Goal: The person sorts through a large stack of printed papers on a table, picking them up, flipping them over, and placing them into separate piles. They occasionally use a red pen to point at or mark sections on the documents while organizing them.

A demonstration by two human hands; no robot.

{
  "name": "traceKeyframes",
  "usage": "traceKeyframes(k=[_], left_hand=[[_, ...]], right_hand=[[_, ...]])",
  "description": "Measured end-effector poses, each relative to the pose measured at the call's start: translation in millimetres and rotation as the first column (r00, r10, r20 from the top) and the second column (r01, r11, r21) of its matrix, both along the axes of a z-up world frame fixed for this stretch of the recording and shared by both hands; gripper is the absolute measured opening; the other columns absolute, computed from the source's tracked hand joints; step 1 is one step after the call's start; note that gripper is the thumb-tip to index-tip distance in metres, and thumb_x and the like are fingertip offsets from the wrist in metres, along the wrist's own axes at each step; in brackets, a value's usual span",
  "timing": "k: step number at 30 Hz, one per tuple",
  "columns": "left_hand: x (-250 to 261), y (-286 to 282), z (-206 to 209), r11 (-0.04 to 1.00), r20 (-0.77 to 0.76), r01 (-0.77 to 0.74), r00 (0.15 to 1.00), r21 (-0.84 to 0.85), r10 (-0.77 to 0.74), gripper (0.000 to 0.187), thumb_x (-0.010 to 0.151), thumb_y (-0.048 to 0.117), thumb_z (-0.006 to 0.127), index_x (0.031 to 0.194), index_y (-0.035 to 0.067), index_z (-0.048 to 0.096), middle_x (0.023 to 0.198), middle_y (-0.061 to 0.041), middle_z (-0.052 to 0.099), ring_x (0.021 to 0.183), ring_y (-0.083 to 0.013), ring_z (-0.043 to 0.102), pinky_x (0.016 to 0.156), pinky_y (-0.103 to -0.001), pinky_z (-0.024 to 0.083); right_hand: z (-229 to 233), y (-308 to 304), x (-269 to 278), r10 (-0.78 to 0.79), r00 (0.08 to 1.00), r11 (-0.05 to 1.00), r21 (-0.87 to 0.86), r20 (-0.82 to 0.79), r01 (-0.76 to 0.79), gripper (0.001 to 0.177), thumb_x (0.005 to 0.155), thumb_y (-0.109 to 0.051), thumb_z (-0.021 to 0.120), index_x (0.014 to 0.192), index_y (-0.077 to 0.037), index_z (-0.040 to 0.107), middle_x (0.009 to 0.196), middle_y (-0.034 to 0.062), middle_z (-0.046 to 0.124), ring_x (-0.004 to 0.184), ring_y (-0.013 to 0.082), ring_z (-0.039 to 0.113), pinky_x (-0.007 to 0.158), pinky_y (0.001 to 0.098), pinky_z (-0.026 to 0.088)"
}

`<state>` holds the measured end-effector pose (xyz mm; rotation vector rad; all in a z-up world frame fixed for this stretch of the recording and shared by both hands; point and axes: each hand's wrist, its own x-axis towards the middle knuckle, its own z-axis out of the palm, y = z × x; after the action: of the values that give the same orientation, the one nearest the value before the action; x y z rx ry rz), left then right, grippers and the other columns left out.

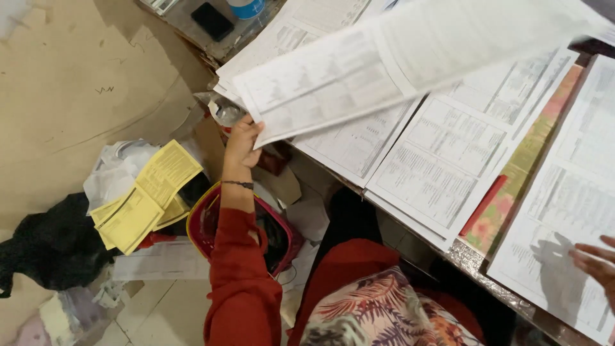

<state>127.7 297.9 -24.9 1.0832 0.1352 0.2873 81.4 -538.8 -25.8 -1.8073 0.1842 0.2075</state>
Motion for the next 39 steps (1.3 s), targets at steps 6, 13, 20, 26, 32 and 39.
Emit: traceKeyframes(k=[6,13,20,26,32,39], left_hand=[[39,0,57,0.915,-0.224,-0.403,0.891,0.011,0.395,0.034,0.105,-0.001,0.052,0.132,0.007,0.070,0.126,-0.011,0.075,0.100,-0.0246,0.072,0.074,-0.032,0.060],[90,20,29,0.876,-0.227,-0.479,0.849,0.051,0.478,0.042,0.098,-0.014,0.043,0.124,0.003,0.071,0.119,-0.016,0.074,0.101,-0.0298,0.069,0.086,-0.042,0.063],[83,21,27,0.786,-0.360,-0.467,0.709,0.405,0.607,0.037,0.102,0.008,0.056,0.138,0.006,0.061,0.109,-0.005,0.051,0.086,-0.0217,0.050,0.072,-0.036,0.051],[56,-61,66,0.355,0.116,-0.399,0.785,0.845,0.608,0.018,0.100,0.009,0.062,0.117,0.007,0.064,0.118,-0.013,0.067,0.109,-0.0286,0.067,0.093,-0.041,0.059],[49,-111,33,0.418,-0.312,0.220,0.935,0.881,0.167,0.034,0.107,0.016,0.042,0.126,0.003,0.067,0.128,-0.017,0.068,0.117,-0.0316,0.066,0.100,-0.041,0.056],[61,-108,-1,0.294,-0.186,0.104,0.945,0.950,0.269,0.039,0.103,0.006,0.043,0.137,-0.002,0.062,0.134,-0.023,0.066,0.121,-0.0379,0.063,0.104,-0.046,0.053]], right_hand=[[-105,-33,-38,-0.041,0.992,0.959,0.283,0.122,0.005,0.028,0.115,-0.010,0.047,0.143,-0.006,0.051,0.124,0.0133,0.067,0.118,0.0217,0.067,0.119,0.0301,0.047],[-87,-23,-38,-0.083,0.985,0.962,0.270,0.152,0.040,0.026,0.120,-0.011,0.049,0.142,0.000,0.054,0.126,0.0248,0.064,0.122,0.0356,0.065,0.120,0.0490,0.050],[-134,-30,-32,0.112,0.812,0.992,-0.113,0.573,-0.057,0.040,0.114,0.004,0.048,0.153,0.010,0.043,0.144,0.0299,0.051,0.113,0.0333,0.062,0.110,0.0394,0.049],[-131,-15,-30,-0.283,0.947,0.949,0.188,0.155,0.253,0.021,0.125,-0.027,0.052,0.143,-0.017,0.051,0.115,0.0086,0.063,0.113,0.0146,0.066,0.121,0.0301,0.050],[-200,-79,-41,-0.068,0.922,0.997,0.005,0.382,0.072,0.023,0.119,-0.013,0.049,0.142,-0.012,0.052,0.110,0.0031,0.066,0.109,0.0114,0.066,0.119,0.0259,0.048],[19,81,-62,-0.422,0.901,0.896,0.197,0.101,0.398,0.012,0.119,-0.003,0.053,0.123,0.008,0.054,0.107,0.0295,0.066,0.097,0.0320,0.072,0.099,0.0408,0.066]])
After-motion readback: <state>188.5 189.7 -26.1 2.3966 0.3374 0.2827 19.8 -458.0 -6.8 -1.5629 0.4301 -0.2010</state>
